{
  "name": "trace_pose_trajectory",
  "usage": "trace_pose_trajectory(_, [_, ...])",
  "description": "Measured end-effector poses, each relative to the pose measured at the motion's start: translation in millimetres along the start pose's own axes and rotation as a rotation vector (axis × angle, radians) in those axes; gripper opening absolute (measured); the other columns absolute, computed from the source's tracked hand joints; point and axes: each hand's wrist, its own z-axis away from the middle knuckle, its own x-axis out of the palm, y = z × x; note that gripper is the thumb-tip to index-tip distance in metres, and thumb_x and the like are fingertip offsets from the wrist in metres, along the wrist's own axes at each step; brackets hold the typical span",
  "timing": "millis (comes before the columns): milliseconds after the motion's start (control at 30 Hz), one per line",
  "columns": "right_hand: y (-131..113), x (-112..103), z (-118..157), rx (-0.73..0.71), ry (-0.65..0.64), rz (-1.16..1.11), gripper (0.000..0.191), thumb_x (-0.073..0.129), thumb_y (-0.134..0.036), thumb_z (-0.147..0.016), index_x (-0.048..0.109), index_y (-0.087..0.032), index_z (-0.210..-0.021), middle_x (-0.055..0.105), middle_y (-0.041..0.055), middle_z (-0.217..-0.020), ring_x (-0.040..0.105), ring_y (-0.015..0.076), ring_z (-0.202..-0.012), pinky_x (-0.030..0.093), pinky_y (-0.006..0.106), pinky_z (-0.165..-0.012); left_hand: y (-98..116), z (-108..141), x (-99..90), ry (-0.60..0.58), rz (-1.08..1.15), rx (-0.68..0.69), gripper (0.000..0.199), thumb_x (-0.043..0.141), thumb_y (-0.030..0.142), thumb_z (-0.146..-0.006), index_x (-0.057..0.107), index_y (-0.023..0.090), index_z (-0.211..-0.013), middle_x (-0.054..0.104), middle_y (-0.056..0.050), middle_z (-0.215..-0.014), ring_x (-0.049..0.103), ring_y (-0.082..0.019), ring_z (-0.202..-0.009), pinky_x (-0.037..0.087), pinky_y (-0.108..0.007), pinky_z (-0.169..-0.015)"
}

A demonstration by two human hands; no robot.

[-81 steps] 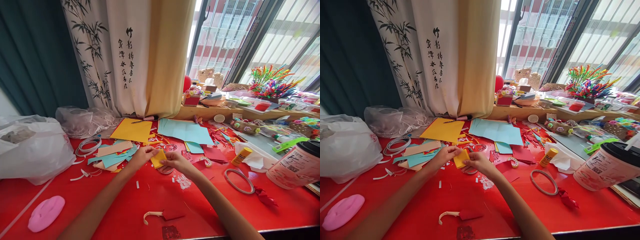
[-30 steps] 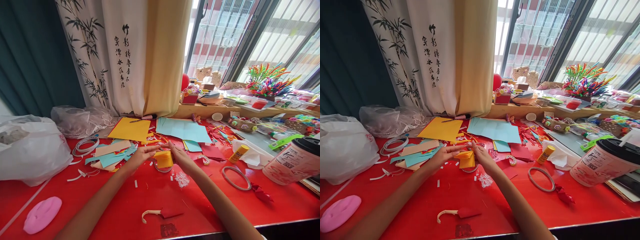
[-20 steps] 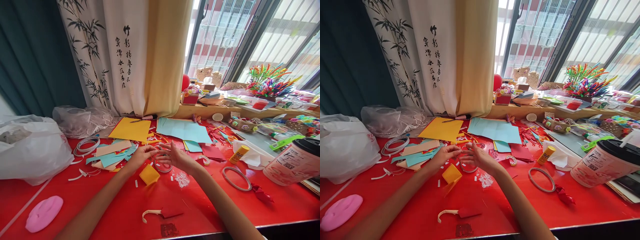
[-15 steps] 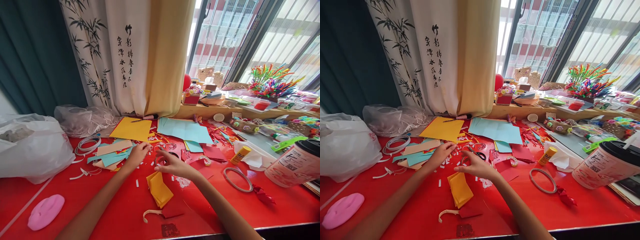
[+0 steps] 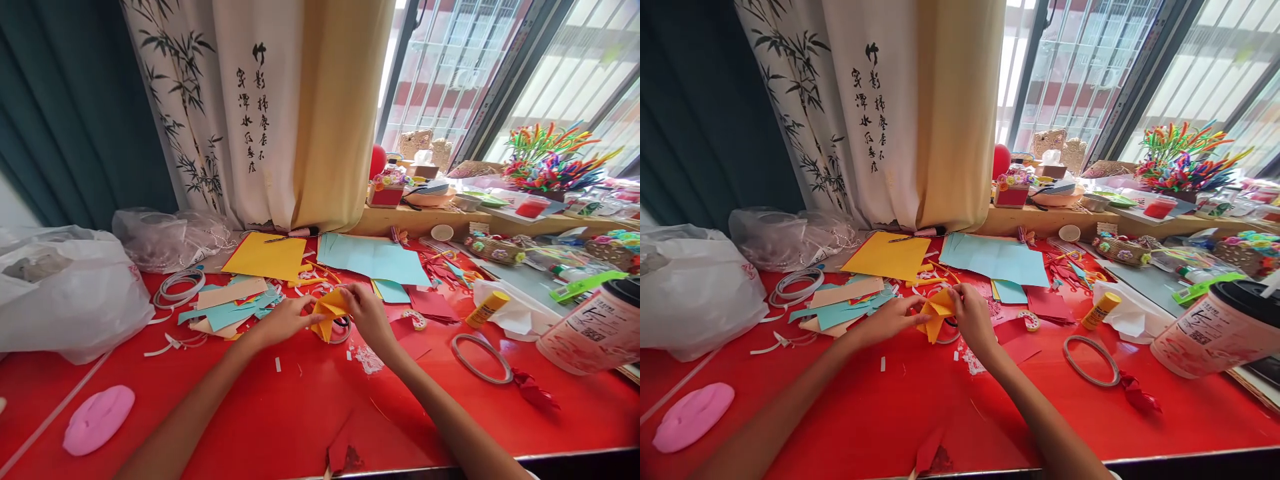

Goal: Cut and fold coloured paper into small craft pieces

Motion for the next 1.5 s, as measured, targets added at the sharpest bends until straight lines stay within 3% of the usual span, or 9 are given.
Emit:
trace_pose_trajectory(267, [3.5,-7.1,-8.3,0.273,-0.001,-0.537,0.031,0.049,-0.049,-0.075,0.049,-0.018,-0.079,0.051,-0.0011,-0.064,0.034,0.0062,-0.040,0.023,0.021,-0.036,-0.2,-2.2,-2.1,0.261,0.156,-0.048,0.020,0.044,0.032,-0.076,0.058,0.019,-0.070,0.050,0.004,-0.050,0.041,-0.011,-0.046,0.028,-0.022,-0.047])
trace_pose_trajectory(400, [2.9,-7.9,-10.4,0.170,-0.235,-0.389,0.025,0.051,-0.028,-0.069,0.052,-0.020,-0.093,0.055,-0.0012,-0.073,0.043,0.0082,-0.045,0.027,0.020,-0.039,0.4,-2.3,-5.5,0.406,0.115,0.019,0.023,0.044,0.037,-0.080,0.056,0.021,-0.068,0.051,0.002,-0.055,0.044,-0.011,-0.051,0.033,-0.022,-0.051])
trace_pose_trajectory(467, [4.0,-5.1,-8.4,0.084,-0.321,-0.236,0.012,0.047,-0.024,-0.070,0.054,-0.019,-0.079,0.050,-0.0025,-0.061,0.042,0.0093,-0.047,0.027,0.021,-0.043,-2.5,-3.6,-5.3,0.473,0.102,0.069,0.022,0.046,0.037,-0.080,0.059,0.021,-0.072,0.057,-0.001,-0.071,0.051,-0.013,-0.064,0.038,-0.022,-0.056])
trace_pose_trajectory(567, [9.0,1.5,-4.4,-0.075,-0.165,0.093,0.017,0.045,-0.023,-0.074,0.040,-0.019,-0.057,0.038,-0.0030,-0.052,0.033,0.0096,-0.048,0.022,0.023,-0.046,-8.6,-6.7,-1.9,0.599,0.250,-0.059,0.028,0.054,0.043,-0.074,0.058,0.021,-0.091,0.055,-0.005,-0.097,0.055,-0.015,-0.074,0.045,-0.022,-0.053])
trace_pose_trajectory(700, [15.0,7.3,-1.2,-0.171,0.013,0.362,0.024,0.046,-0.027,-0.078,0.035,-0.020,-0.058,0.041,-0.0013,-0.056,0.031,0.0106,-0.050,0.019,0.025,-0.049,-9.8,-7.7,3.7,0.352,0.637,-0.266,0.051,0.067,0.046,-0.062,0.049,0.019,-0.102,0.054,-0.009,-0.104,0.060,-0.015,-0.073,0.051,-0.027,-0.055])
trace_pose_trajectory(800, [11.8,7.1,0.8,-0.136,0.016,0.230,0.031,0.045,-0.039,-0.082,0.034,-0.020,-0.059,0.042,-0.0007,-0.056,0.036,0.0114,-0.050,0.023,0.024,-0.048,-6.2,-6.1,3.6,0.170,0.809,-0.243,0.054,0.070,0.039,-0.063,0.047,0.019,-0.108,0.058,-0.009,-0.101,0.061,-0.015,-0.075,0.051,-0.028,-0.064])
trace_pose_trajectory(1000, [0.5,-0.8,0.0,0.159,-0.116,-0.405,0.031,0.049,-0.052,-0.076,0.051,-0.021,-0.076,0.051,0.0010,-0.065,0.048,0.0138,-0.051,0.033,0.024,-0.040,-11.8,-8.1,-6.0,0.251,0.938,-0.165,0.049,0.072,0.028,-0.062,0.051,0.018,-0.105,0.058,-0.009,-0.103,0.058,-0.014,-0.084,0.047,-0.024,-0.067])
trace_pose_trajectory(1300, [10.7,-13.1,-13.3,0.273,-0.353,-0.567,0.033,0.058,-0.045,-0.072,0.059,-0.016,-0.089,0.060,0.0044,-0.075,0.055,0.0141,-0.060,0.033,0.022,-0.044,-14.2,-13.0,-5.7,0.389,0.775,-0.107,0.038,0.062,0.044,-0.064,0.062,0.014,-0.087,0.062,-0.005,-0.084,0.053,-0.012,-0.067,0.039,-0.021,-0.055])
trace_pose_trajectory(1500, [7.3,-9.5,-12.2,0.267,-0.117,-0.236,0.045,0.060,-0.052,-0.069,0.051,-0.019,-0.097,0.062,0.0040,-0.070,0.057,0.0154,-0.052,0.041,0.026,-0.044,3.2,-1.8,-6.8,0.740,0.362,-0.027,0.026,0.052,0.044,-0.074,0.051,0.018,-0.073,0.057,-0.001,-0.078,0.053,-0.014,-0.073,0.042,-0.024,-0.066])
